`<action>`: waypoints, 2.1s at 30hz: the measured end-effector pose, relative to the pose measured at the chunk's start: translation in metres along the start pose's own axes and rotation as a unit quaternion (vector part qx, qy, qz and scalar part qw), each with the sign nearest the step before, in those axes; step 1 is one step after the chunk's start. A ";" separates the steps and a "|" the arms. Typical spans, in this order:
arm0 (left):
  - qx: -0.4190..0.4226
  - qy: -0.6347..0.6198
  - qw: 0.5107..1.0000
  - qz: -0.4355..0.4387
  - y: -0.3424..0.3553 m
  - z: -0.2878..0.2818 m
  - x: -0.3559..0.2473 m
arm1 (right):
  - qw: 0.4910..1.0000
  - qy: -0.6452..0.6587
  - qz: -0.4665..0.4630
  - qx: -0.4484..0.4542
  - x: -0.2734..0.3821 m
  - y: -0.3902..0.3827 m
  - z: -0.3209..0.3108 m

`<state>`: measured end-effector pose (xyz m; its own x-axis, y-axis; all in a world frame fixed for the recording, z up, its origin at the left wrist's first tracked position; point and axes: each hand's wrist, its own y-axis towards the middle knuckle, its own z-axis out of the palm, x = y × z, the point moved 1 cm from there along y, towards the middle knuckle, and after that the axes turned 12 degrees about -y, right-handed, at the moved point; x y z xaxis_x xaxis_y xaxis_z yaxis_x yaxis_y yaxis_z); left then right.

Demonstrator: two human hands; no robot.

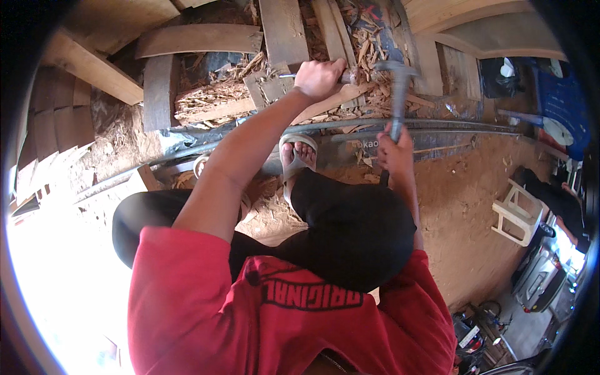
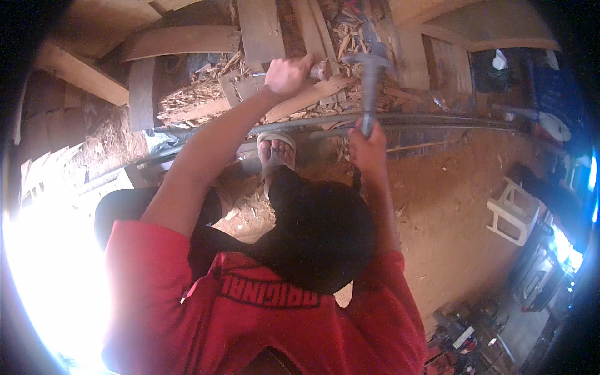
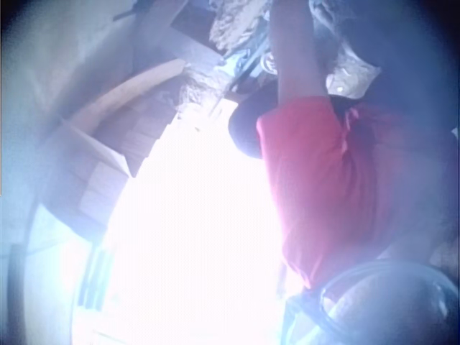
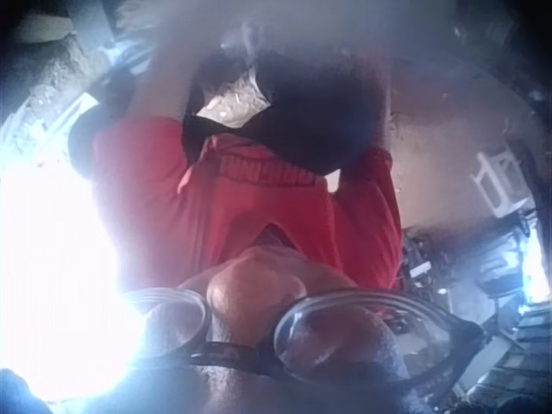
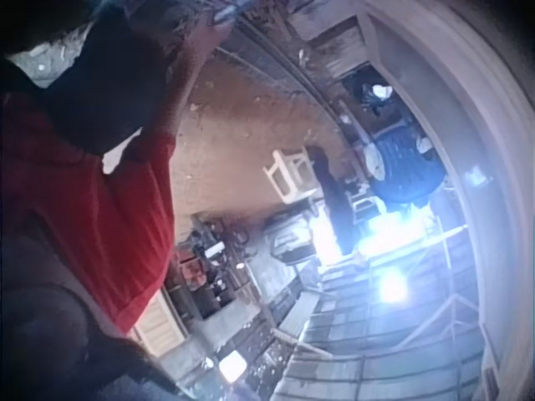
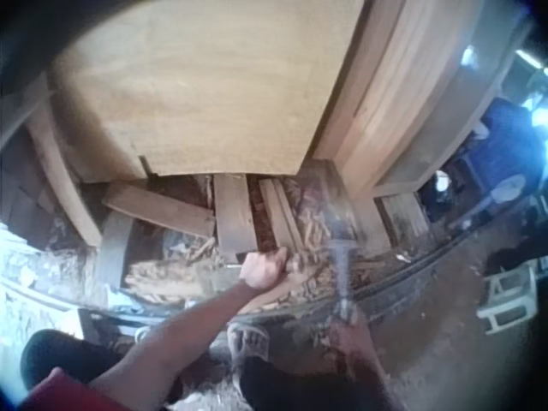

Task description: The person uses a hammer to repeatedly strike a small wooden block positioned between floor joists, likely to drive a nail or adjust the block. The person remains seated on the floor throughout the task.

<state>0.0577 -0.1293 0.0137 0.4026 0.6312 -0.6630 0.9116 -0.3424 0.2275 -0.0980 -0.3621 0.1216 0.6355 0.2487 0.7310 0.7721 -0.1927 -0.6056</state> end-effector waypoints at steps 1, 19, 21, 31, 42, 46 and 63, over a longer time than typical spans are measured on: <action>0.001 0.001 1.000 0.000 0.000 0.000 0.000 | 0.997 0.056 -0.028 -0.038 0.002 -0.002 -0.007; -0.051 -0.019 0.998 0.013 0.004 0.001 0.002 | 0.947 0.207 -0.163 -0.184 -0.020 0.018 -0.023; -0.040 -0.015 0.999 0.008 0.004 -0.001 0.000 | 0.946 -0.167 -0.251 -0.124 -0.032 0.028 -0.003; -0.021 0.000 1.000 0.001 0.003 -0.006 -0.003 | 0.922 0.289 -0.168 -0.196 -0.018 0.021 -0.018; 0.000 0.012 1.000 -0.011 0.000 -0.010 0.000 | 0.950 0.243 -0.152 -0.124 -0.003 0.023 -0.020; 0.004 0.011 1.000 -0.020 0.000 -0.010 0.000 | 0.973 -0.211 -0.090 0.030 -0.019 0.034 -0.003; 0.001 -0.021 0.993 0.118 -0.071 -0.051 -0.019 | 0.882 -0.389 -0.093 -0.249 -0.180 0.092 0.020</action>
<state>-0.0110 -0.0817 0.0466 0.6002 0.5034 -0.6215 0.7926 -0.4784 0.3780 -0.1418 -0.4056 -0.0723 0.4480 0.8584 0.2499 0.8939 -0.4246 -0.1439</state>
